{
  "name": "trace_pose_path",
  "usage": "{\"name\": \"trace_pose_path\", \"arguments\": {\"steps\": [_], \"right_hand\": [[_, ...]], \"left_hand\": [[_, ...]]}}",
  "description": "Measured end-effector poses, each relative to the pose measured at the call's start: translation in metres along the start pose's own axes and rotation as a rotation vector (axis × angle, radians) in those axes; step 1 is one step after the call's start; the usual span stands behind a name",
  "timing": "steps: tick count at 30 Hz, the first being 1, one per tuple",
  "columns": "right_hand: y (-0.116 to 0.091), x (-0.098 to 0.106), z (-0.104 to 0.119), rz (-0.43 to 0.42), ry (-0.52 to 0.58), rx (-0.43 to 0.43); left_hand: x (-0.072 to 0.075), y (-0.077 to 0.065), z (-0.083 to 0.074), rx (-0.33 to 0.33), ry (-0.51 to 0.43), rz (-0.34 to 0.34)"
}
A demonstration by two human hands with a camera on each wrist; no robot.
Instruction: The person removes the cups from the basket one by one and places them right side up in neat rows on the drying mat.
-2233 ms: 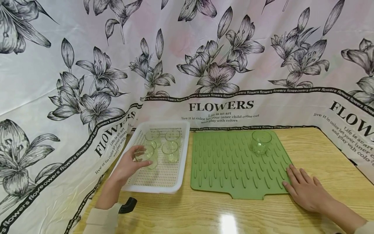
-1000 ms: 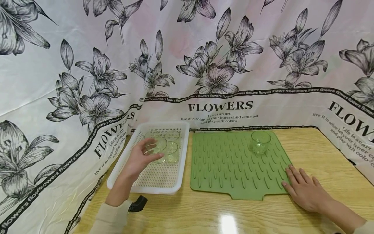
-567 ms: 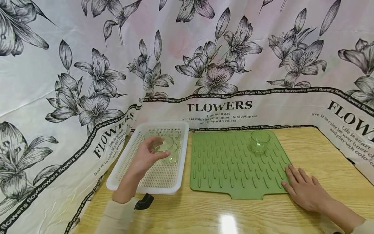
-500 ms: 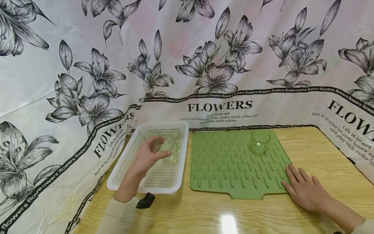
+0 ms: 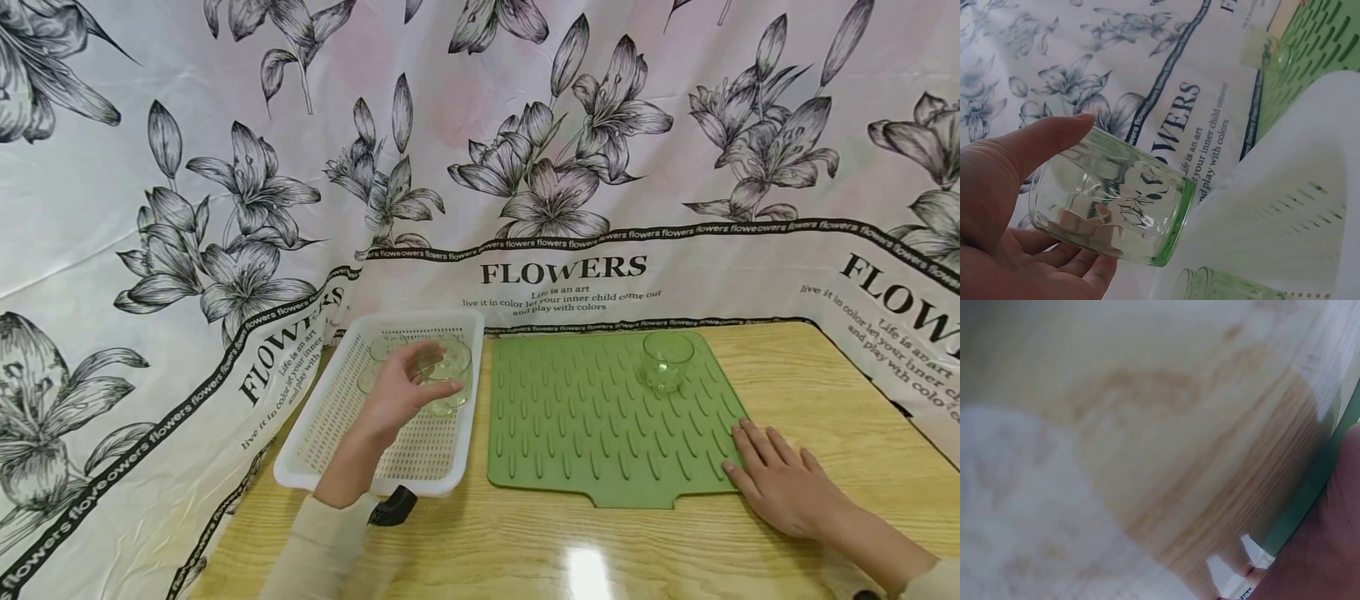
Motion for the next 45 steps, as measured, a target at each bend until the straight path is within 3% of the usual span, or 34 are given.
{"name": "trace_pose_path", "arguments": {"steps": [29,45], "right_hand": [[0.0,0.002,0.002,0.01,-0.012,0.0],[0.002,0.001,-0.001,0.011,-0.003,0.004]], "left_hand": [[-0.033,0.009,0.002,-0.036,-0.052,0.044],[-0.053,0.014,-0.001,-0.02,-0.084,0.081]]}}
Point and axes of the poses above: each hand's wrist, its own y-axis towards the middle knuckle, its own x-axis out of the back of the hand, z = x × y, the point moved 3 cm from there along y, towards the middle knuckle, and after that the axes turned 14 degrees about -y, right-handed, at the moved point
